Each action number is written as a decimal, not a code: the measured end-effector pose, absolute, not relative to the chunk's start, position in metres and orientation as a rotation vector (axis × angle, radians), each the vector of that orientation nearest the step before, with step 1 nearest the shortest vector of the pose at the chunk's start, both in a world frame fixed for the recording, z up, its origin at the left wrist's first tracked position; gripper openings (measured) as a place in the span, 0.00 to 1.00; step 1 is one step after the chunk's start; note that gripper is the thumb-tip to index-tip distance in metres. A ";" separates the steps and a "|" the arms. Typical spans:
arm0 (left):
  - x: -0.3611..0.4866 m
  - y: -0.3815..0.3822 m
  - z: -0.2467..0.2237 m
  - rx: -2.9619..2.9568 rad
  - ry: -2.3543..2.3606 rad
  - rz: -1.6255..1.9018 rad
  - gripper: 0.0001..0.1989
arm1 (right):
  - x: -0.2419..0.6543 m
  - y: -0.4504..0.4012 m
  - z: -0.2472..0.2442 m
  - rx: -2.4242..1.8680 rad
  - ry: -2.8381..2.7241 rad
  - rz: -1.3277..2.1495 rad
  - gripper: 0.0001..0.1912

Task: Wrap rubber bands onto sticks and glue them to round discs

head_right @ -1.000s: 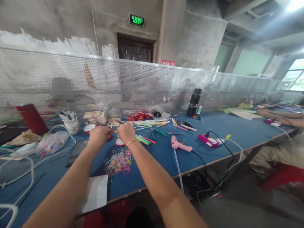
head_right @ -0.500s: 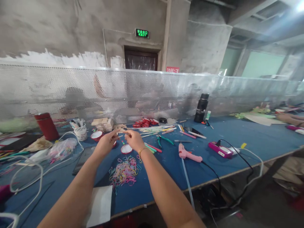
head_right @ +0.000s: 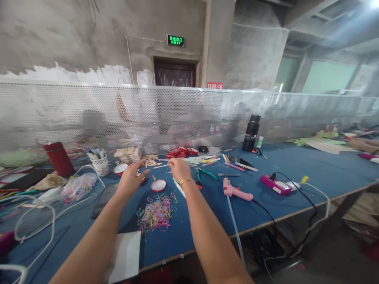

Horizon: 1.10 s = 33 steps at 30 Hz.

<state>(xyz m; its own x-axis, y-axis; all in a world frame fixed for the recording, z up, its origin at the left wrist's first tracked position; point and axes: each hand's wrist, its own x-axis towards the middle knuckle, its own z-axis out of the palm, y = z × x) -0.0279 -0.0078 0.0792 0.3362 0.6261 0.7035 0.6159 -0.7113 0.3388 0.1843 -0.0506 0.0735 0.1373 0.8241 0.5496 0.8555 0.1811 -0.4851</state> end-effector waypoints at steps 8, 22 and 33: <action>-0.031 -0.009 0.076 2.502 1.442 1.301 0.18 | 0.201 -0.047 0.064 -1.814 -1.414 0.119 0.12; -0.027 -0.010 0.068 2.485 1.459 0.832 0.13 | 0.165 -0.036 0.050 -1.553 -1.408 0.525 0.06; -0.019 -0.009 0.070 2.473 0.987 1.064 0.13 | 0.132 -0.042 0.048 -1.106 -1.284 1.098 0.13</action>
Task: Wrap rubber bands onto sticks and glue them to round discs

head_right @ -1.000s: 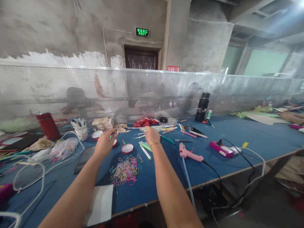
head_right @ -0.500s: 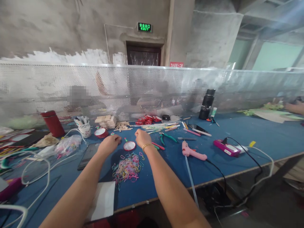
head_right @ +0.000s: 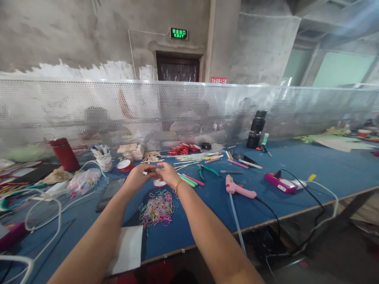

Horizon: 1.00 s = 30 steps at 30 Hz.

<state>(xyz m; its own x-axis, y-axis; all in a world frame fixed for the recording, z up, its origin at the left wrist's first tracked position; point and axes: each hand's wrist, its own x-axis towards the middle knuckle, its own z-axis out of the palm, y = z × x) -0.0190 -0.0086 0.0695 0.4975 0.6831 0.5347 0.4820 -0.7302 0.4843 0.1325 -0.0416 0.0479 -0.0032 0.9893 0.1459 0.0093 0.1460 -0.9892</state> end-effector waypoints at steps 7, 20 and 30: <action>-0.021 -0.017 0.076 2.442 0.962 1.029 0.12 | 0.133 -0.038 0.045 -1.074 -1.285 1.091 0.17; -0.021 -0.021 0.084 2.515 1.045 1.064 0.11 | 0.132 -0.042 0.054 -1.014 -1.230 1.127 0.12; -0.024 -0.011 0.082 2.434 1.018 1.059 0.14 | 0.137 -0.041 0.052 -1.090 -1.247 1.135 0.10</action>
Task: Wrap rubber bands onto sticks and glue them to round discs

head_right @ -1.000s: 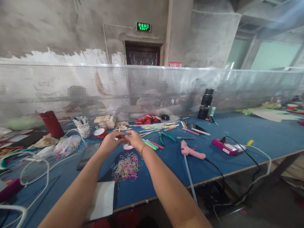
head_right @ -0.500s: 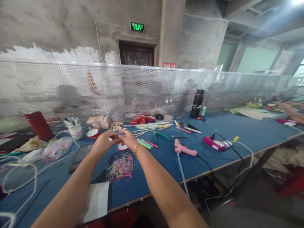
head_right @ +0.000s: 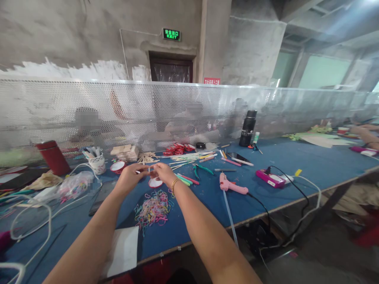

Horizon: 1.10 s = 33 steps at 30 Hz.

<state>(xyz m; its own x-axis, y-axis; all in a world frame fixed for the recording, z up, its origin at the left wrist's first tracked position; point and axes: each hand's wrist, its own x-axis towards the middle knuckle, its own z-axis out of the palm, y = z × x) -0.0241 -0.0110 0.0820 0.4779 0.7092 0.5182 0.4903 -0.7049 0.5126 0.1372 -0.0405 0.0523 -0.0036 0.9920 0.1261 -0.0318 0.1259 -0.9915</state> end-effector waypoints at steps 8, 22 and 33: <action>-0.022 0.003 0.074 2.320 1.079 1.154 0.17 | 0.149 -0.032 0.076 -1.259 -1.193 0.851 0.09; -0.017 0.002 0.075 2.202 0.973 1.187 0.18 | 0.329 -0.192 0.114 -2.306 -1.613 -0.260 0.14; -0.017 -0.016 0.081 2.090 0.873 1.065 0.20 | 0.362 -0.216 0.027 -2.682 -1.668 -0.115 0.31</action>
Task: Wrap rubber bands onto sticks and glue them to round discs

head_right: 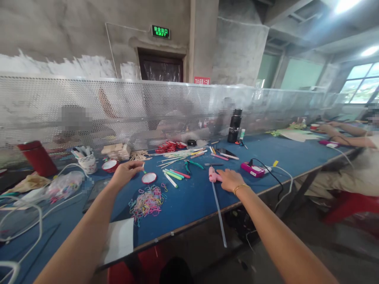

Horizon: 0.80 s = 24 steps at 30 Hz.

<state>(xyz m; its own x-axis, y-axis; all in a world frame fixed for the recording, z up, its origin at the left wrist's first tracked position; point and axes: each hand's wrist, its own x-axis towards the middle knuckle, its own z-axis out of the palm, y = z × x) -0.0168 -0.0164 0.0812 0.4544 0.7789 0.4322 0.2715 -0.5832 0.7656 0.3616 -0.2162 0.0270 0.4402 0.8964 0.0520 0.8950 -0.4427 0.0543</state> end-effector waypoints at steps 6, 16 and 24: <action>-0.018 -0.023 0.085 1.930 0.794 0.970 0.20 | 0.366 -0.211 0.031 2.642 1.691 0.061 0.20; -0.020 -0.028 0.083 1.470 0.581 0.882 0.18 | 0.328 -0.223 0.026 3.284 2.488 -1.012 0.18; -0.025 -0.031 0.082 1.351 0.427 0.775 0.15 | 0.187 -0.235 0.043 1.868 2.681 -3.295 0.18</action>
